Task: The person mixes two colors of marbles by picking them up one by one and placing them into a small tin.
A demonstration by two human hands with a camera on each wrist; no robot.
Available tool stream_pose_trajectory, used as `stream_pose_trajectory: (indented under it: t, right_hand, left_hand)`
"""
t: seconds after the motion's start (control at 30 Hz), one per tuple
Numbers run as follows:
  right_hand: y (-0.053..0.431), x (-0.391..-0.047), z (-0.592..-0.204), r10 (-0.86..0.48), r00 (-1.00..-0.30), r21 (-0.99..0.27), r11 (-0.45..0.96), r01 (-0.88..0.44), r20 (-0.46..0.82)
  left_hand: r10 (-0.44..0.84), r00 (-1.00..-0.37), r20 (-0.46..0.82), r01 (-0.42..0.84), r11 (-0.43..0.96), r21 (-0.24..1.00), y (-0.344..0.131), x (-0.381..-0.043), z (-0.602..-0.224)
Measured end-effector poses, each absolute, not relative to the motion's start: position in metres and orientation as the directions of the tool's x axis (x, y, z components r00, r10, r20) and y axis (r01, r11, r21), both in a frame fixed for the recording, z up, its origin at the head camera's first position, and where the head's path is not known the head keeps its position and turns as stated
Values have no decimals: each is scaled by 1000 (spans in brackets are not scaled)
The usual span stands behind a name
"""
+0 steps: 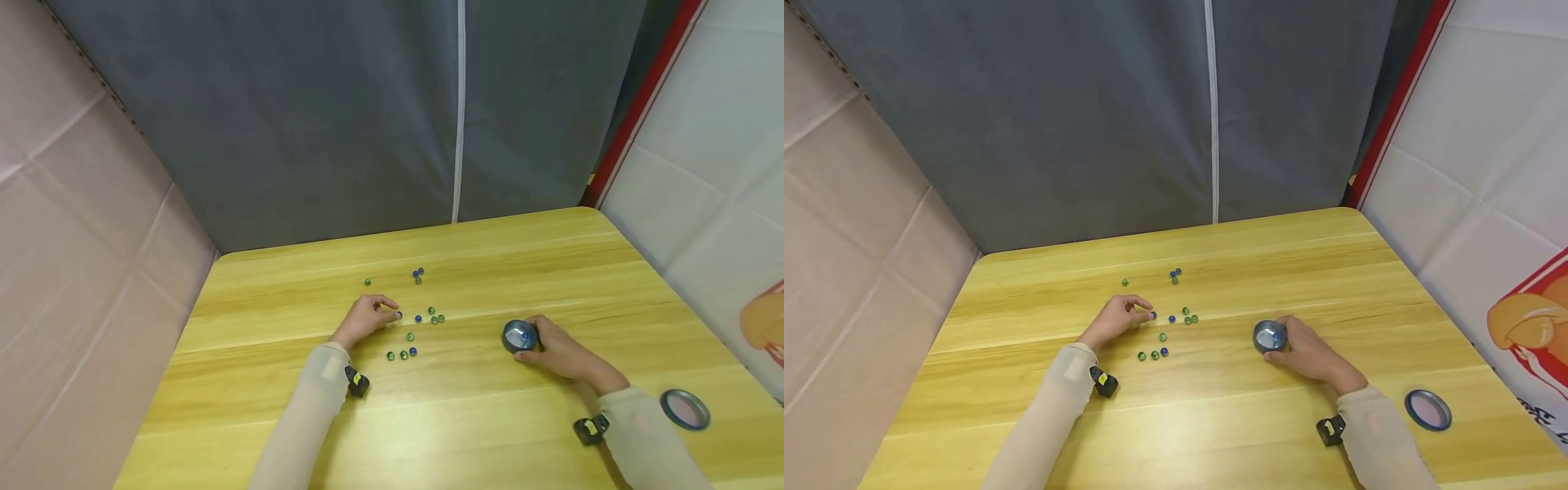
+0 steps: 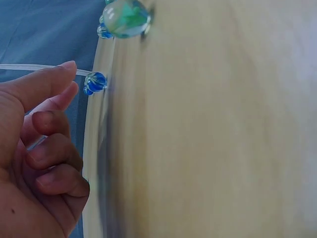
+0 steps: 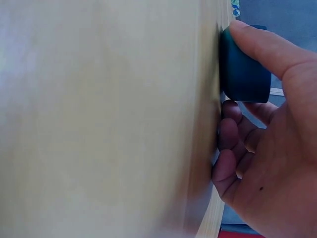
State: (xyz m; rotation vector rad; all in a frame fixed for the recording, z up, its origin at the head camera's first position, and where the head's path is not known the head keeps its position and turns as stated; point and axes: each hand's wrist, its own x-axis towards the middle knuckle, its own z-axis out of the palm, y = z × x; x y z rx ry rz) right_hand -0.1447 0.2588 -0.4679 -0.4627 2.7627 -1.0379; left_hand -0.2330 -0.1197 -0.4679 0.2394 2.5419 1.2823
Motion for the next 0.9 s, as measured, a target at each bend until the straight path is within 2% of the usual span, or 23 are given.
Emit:
stream_pose_trajectory:
  t: [0.9]
  right_hand:
    - [259,-143,-469,-338,-941,-660,712,-239,-24]
  left_hand:
    - [282,-942,-183,27,607,795,-114,-237,-475]
